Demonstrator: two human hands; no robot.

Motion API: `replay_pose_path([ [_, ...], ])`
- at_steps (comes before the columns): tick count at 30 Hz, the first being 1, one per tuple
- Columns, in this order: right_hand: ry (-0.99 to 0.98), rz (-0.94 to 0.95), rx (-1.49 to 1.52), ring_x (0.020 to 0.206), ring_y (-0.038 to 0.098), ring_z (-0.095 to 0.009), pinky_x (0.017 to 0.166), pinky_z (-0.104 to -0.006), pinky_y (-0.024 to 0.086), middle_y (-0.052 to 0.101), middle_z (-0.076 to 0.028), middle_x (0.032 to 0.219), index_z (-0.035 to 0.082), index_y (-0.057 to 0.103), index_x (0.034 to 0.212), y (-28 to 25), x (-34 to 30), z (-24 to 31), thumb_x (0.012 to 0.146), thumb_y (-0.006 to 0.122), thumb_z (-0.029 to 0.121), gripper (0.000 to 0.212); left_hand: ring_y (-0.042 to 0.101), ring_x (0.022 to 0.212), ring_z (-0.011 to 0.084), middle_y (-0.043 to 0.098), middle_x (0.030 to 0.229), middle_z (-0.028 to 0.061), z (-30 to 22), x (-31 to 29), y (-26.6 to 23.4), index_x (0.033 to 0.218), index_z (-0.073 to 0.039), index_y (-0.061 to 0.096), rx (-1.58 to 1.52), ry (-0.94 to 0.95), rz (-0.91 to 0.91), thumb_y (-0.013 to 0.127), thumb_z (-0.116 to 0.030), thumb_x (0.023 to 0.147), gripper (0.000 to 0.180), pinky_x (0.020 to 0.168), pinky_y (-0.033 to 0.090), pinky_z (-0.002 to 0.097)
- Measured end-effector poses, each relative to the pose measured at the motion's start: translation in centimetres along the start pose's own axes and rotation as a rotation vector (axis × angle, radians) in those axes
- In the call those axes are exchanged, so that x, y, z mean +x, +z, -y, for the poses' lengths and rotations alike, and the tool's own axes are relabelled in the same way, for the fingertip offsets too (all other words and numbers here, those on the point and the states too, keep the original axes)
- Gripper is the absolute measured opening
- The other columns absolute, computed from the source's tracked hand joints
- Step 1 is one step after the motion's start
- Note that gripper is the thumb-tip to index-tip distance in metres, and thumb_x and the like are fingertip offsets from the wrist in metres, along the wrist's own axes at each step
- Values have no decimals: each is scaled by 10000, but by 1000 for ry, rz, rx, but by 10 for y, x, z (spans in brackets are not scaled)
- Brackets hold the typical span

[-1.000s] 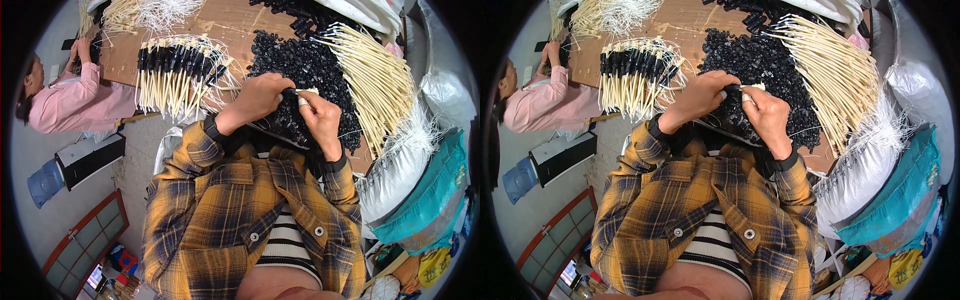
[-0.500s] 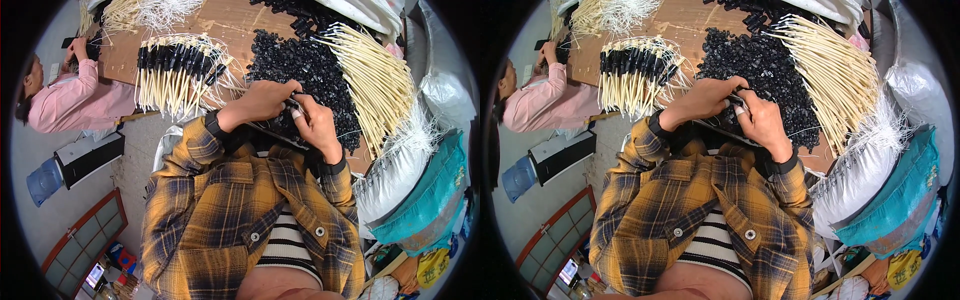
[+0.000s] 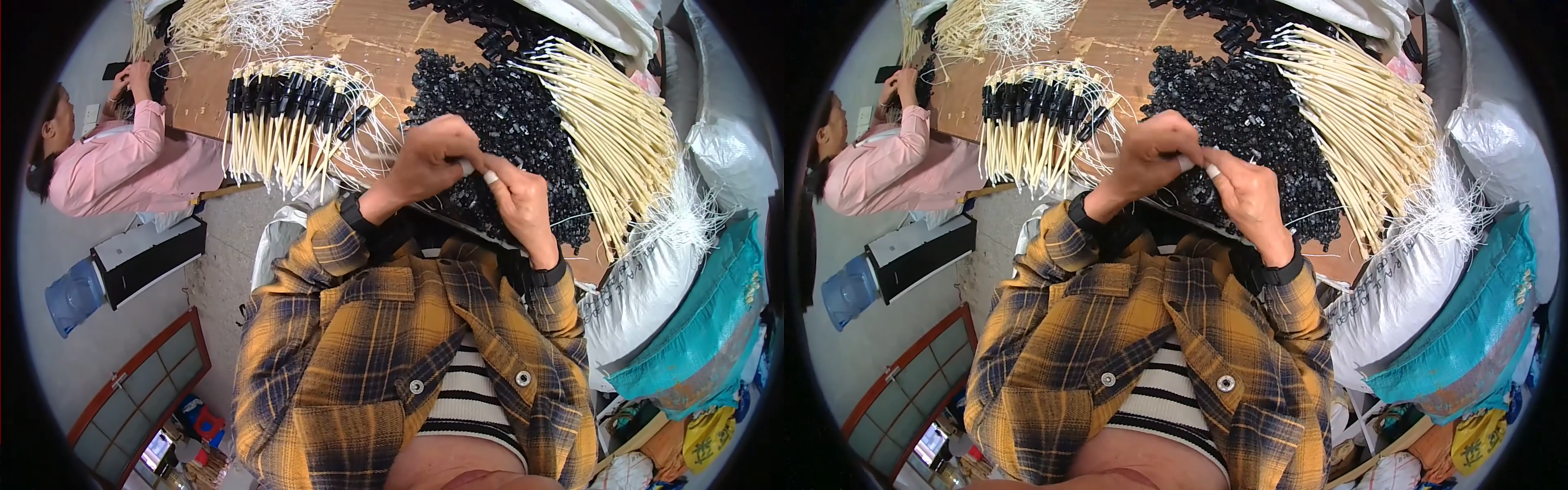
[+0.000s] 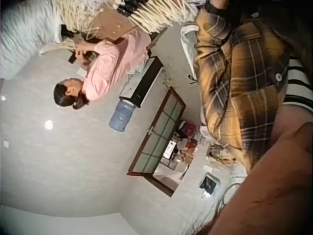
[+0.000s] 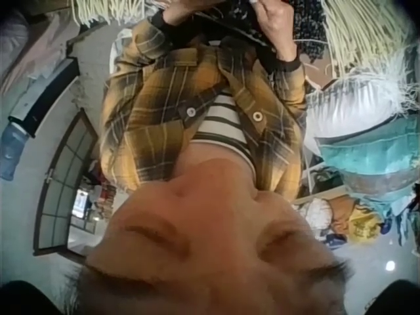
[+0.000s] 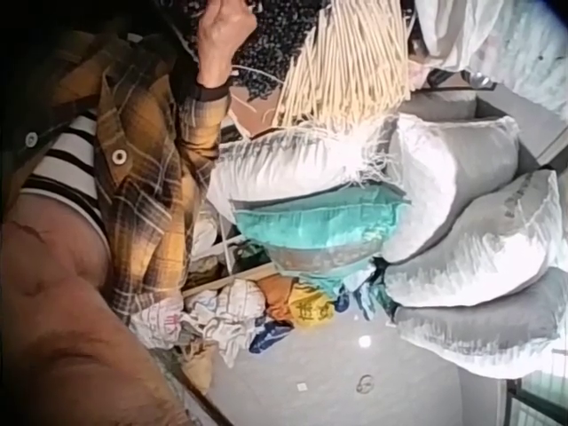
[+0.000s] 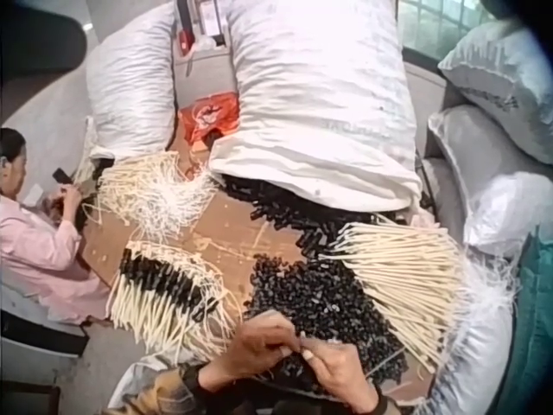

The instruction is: The person picks up a stick and a black plastic piece, slides the piece onto the stick, and then threads a white cord through the plastic piece. They then place the completed unit onto a pile on the table and repeat the process.

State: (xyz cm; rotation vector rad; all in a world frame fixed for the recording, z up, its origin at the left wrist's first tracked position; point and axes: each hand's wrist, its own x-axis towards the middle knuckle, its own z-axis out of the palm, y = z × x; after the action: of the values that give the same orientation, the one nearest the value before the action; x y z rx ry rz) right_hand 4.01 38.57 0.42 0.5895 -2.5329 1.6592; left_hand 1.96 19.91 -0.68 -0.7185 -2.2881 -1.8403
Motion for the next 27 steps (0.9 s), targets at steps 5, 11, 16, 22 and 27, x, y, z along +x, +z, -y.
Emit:
replay_pose_path([
  [5, 241, 293, -25, 648, 632, -185, 602, -302, 478, 640, -128, 747, 4, 658, 1020, -1, -5, -5, 903, 587, 85, 158, 602, 750, 185, 607, 819, 41, -1, -7, 1, 760, -48, 667, 81, 23, 70, 684, 72, 660, 157, 630, 466, 289],
  [11, 156, 296, -1, 559, 580, -165, 544, -296, 455, 619, -120, 683, 6, 669, 987, 0, 5, 2, 866, 644, 97, 153, 608, 742, 188, 611, 788, 39, 7, -9, -10, 747, -52, 645, 8, -75, 36, 650, 67, 665, 144, 631, 480, 286],
  [16, 107, 239, -126, 522, 584, -188, 516, -301, 453, 627, -124, 666, 13, 677, 963, 5, 2, -6, 824, 688, 93, 161, 615, 759, 190, 616, 775, 36, 6, -7, -9, 757, -47, 638, -98, -326, 50, 646, 68, 664, 148, 653, 484, 294],
  [22, 132, 204, -99, 553, 615, -213, 535, -305, 470, 640, -135, 695, 10, 674, 967, 7, 5, 2, 834, 670, 90, 155, 615, 750, 216, 616, 748, 39, 9, -5, -12, 748, -54, 628, 98, -6, 51, 659, 61, 663, 146, 650, 486, 304],
  [27, 122, 244, -10, 553, 617, -204, 536, -305, 469, 630, -137, 679, 1, 672, 931, 7, 0, -3, 851, 632, 79, 118, 613, 778, 208, 614, 795, 42, 4, -11, -10, 756, -61, 634, 152, 91, 104, 678, 66, 675, 158, 645, 471, 316],
])
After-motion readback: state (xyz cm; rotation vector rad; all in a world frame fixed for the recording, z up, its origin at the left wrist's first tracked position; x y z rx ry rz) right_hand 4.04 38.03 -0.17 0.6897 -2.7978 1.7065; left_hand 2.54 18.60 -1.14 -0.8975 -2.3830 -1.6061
